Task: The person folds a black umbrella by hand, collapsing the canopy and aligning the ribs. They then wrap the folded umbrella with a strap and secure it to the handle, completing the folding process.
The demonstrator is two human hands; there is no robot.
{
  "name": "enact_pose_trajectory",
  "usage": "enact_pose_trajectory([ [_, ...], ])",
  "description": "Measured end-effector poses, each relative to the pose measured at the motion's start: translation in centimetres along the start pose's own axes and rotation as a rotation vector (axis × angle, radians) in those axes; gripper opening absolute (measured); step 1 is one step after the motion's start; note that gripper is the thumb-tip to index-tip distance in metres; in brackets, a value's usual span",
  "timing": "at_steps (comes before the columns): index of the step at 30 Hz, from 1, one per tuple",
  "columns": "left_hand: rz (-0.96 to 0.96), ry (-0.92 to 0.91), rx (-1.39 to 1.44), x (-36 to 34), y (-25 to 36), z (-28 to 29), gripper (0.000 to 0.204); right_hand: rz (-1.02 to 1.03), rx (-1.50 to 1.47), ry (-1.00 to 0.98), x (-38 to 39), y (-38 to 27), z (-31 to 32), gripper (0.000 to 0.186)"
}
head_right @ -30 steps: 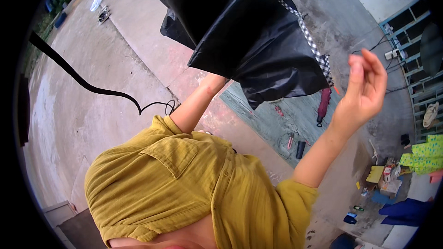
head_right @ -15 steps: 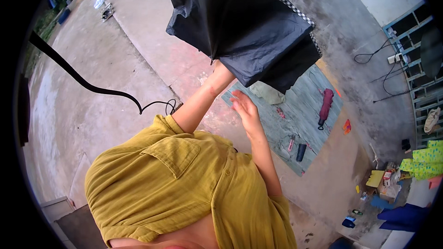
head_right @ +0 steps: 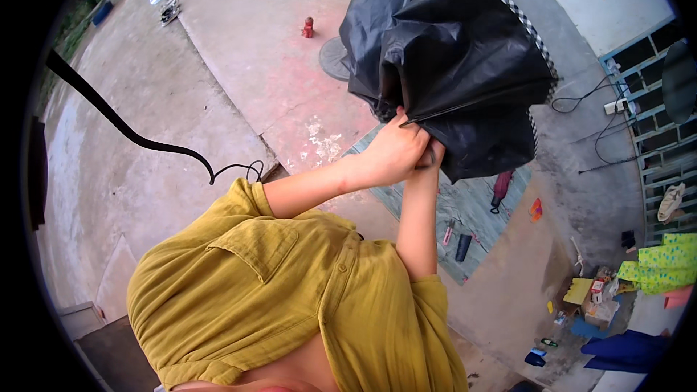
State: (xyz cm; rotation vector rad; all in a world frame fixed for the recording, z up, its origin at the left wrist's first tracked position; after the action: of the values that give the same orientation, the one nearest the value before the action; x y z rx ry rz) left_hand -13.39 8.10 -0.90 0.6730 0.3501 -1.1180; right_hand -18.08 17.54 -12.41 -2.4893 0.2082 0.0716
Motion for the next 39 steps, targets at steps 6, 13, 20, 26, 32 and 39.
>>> enact_pose_trajectory([
  [6, -0.115, -0.183, 0.810, 2.5, 1.9, 4.4, 0.032, -0.065, 0.206, 0.609, 2.9, -1.3, 3.8, 0.032],
  [13, 0.458, 0.594, 0.905, 6.8, -14.4, 14.4, 0.044, 0.241, 0.397, 0.514, 5.7, -5.2, 2.5, 0.024],
  [20, 0.717, 0.254, 1.204, 3.5, -12.4, 3.9, 0.079, 0.355, 0.513, 0.538, 7.7, -7.7, 3.6, 0.021],
  [26, 0.624, 0.231, 1.711, 3.3, -11.2, -0.4, 0.060, 0.520, 0.626, 0.488, 9.3, -10.2, 3.2, 0.032],
  [32, 0.628, 0.149, 1.880, 3.4, -13.2, -0.6, 0.057, 0.544, 0.632, 0.560, 10.4, -12.6, 1.5, 0.032],
  [39, 0.617, 0.221, 1.453, -1.2, -16.2, 1.7, 0.035, 0.569, 0.650, 0.573, 11.2, -14.1, -0.6, 0.033],
])
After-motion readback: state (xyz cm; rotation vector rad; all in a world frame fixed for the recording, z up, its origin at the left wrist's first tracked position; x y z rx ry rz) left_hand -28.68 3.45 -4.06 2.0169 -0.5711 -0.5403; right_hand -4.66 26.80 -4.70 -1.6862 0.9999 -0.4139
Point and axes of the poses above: each hand's wrist, its own x-axis away from the middle knuckle, its own z-axis out of the back of the hand, y = z × x, the point moved 9 cm from there along -x, towards the middle knuckle, and after that the axes turned 4 degrees about -z, right-handed, at the moved point
